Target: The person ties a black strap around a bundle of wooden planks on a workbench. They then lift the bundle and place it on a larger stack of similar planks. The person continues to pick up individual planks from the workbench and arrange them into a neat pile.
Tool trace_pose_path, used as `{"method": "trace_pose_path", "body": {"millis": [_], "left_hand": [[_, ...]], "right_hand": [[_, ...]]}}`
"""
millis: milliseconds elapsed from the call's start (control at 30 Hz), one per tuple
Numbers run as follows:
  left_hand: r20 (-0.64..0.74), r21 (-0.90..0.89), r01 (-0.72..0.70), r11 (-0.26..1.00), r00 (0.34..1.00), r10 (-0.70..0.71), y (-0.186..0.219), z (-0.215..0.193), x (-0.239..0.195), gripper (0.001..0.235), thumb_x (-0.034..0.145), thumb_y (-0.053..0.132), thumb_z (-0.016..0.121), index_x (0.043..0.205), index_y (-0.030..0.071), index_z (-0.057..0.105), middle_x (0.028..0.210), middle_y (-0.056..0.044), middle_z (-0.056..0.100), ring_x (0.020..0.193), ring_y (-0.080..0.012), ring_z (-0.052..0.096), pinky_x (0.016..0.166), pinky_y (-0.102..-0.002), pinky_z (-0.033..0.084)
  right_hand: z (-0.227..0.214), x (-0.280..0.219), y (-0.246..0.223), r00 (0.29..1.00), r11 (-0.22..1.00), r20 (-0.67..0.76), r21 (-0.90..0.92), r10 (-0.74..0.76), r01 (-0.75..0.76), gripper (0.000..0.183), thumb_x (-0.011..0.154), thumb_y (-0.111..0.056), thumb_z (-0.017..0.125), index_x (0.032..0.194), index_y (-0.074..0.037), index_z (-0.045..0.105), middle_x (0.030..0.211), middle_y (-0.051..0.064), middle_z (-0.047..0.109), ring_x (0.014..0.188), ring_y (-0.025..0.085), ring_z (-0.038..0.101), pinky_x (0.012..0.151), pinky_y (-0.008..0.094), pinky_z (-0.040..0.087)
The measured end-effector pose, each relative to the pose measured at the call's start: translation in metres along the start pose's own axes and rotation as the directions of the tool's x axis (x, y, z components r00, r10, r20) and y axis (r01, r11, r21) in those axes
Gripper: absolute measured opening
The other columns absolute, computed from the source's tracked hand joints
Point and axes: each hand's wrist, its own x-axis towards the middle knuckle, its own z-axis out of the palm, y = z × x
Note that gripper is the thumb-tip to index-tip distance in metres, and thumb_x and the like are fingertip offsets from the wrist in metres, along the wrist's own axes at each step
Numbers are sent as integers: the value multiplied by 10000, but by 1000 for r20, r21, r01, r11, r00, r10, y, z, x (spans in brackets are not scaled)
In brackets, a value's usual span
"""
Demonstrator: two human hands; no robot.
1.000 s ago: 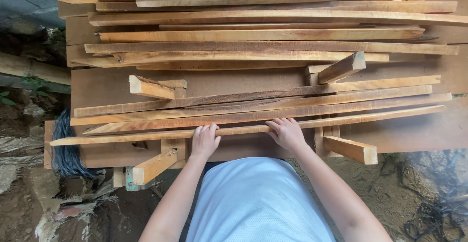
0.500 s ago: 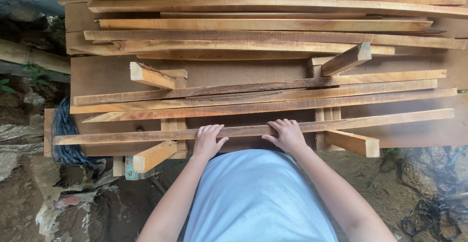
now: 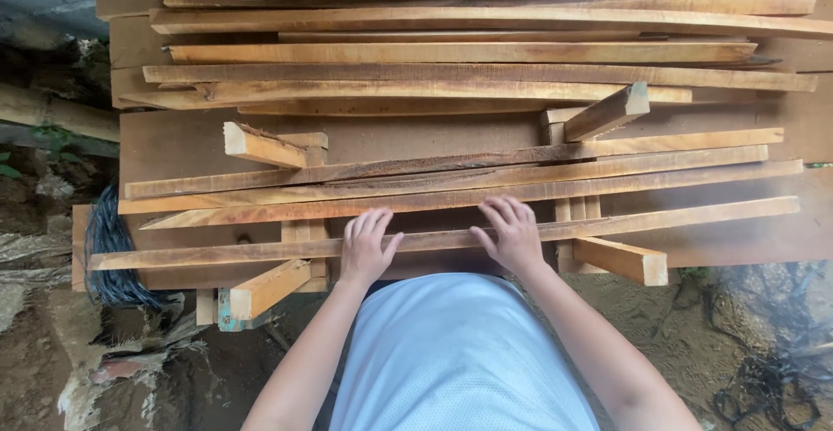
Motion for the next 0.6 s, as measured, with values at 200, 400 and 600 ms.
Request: {"method": "trace_pose_path", "body": {"millis": [200,400,600], "left_hand": [[180,101,74,992,979,-91,16,-17,11,844,980,609,534,1577,34,377,1688,-143,299,1558,-340,245,1248,-538,225],[139,85,66,994,987,-78,4,3,-17,904,808,710,663,1461,113,475,1478,-53,487,1441,-249,393,1206,-501,249],[302,76,96,992,946,-115,3,-9,9,910,839,764,605,1498,155,455,1456,-27,515,1391,-226,425,1197,-524,207]], "right_hand": [[-2,-3,-5,992,991,97,-114,81,-70,795,929,-638,578,1553,-156,479,1650,32,413,1541,303,309,1241,541,221],[-15,-23,-11,991,984,106,-168,80,-62,848,741,-731,686,1412,-224,577,1444,-42,558,1395,222,455,1177,451,331],[-3,16,16,962,987,268,-161,53,-9,619,858,-748,570,1215,-251,659,1006,-46,721,1015,170,677,997,401,408]]}}
